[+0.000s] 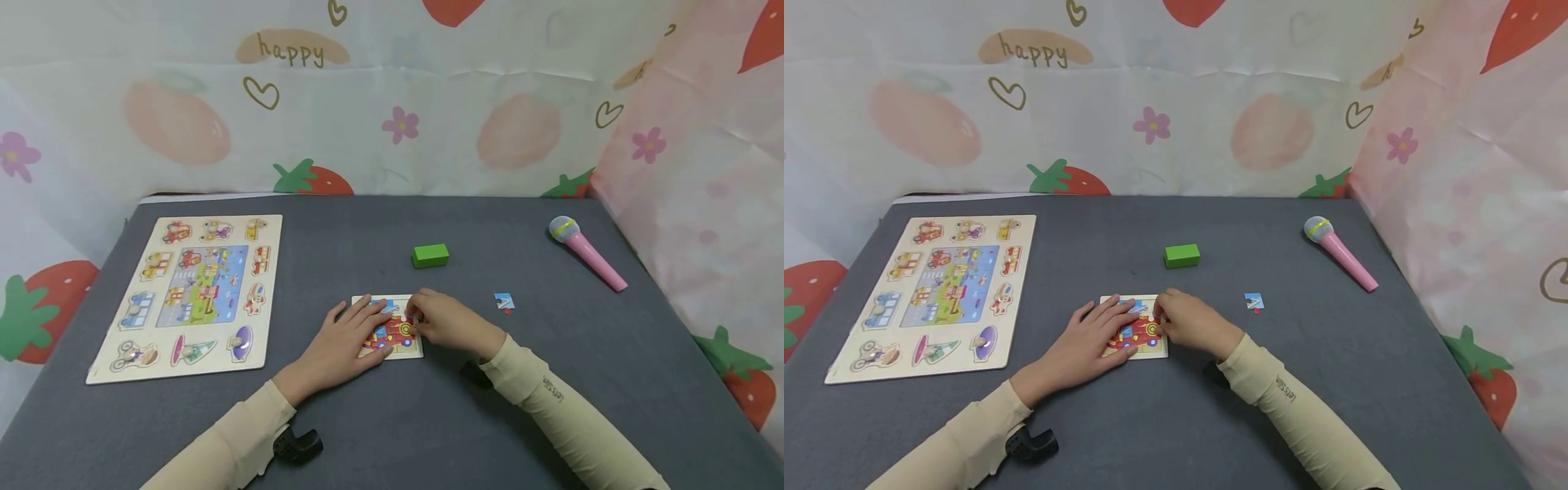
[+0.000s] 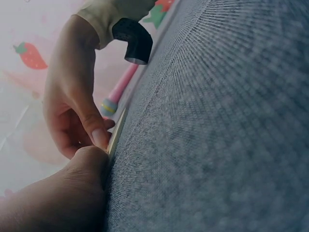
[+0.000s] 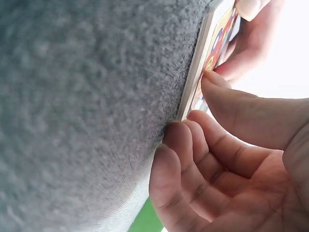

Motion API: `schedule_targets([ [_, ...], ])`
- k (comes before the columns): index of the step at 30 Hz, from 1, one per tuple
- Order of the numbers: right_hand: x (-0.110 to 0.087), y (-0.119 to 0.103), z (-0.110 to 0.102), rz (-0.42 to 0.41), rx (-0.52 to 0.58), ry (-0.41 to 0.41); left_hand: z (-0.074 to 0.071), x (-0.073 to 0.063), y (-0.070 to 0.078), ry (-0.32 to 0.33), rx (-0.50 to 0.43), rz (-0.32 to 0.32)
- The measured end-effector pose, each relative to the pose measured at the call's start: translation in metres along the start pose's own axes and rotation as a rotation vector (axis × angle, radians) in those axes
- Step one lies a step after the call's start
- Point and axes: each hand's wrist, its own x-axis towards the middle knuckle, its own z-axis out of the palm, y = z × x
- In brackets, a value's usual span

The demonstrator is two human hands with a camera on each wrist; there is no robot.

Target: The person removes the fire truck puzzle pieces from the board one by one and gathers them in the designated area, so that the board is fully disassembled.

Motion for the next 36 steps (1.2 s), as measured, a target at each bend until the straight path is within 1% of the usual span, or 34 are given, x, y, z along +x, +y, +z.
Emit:
schedule_targets([
  [9, -0.0021, -0.0013, -0.0008, -0.002, 0.001, 0.009, 0.0004, 0.0008, 0.0005, 0.003, 0.018, 0.008],
  [19, -0.0034, -0.0018, 0.0013, -0.004, 0.027, 0.033, 0.0, -0.0002, 0.0017, 0.009, 0.033, 0.001],
  [22, -0.0028, -0.0015, 0.0015, -0.009, 0.041, 0.04, 0.0, -0.0006, 0.0011, 0.014, 0.026, 0.038],
  [27, -0.0012, -0.0004, 0.0013, -0.032, 0.056, 0.046, -0.001, -0.0014, -0.0004, -0.003, -0.014, 0.15],
  [30, -0.0005, 0.0004, 0.0013, -0.051, 0.06, 0.073, -0.0018, -0.0014, -0.0011, -0.016, -0.022, 0.199],
  [33, 0.0004, 0.001, 0.0015, -0.04, 0.081, 0.099, -0.0023, -0.0011, -0.0014, -0.026, -0.025, 0.231],
  [36, 0.0023, 0.0002, 0.0013, 0.008, 0.122, 0.102, -0.0023, -0.0009, -0.0014, -0.035, -0.023, 0.233],
])
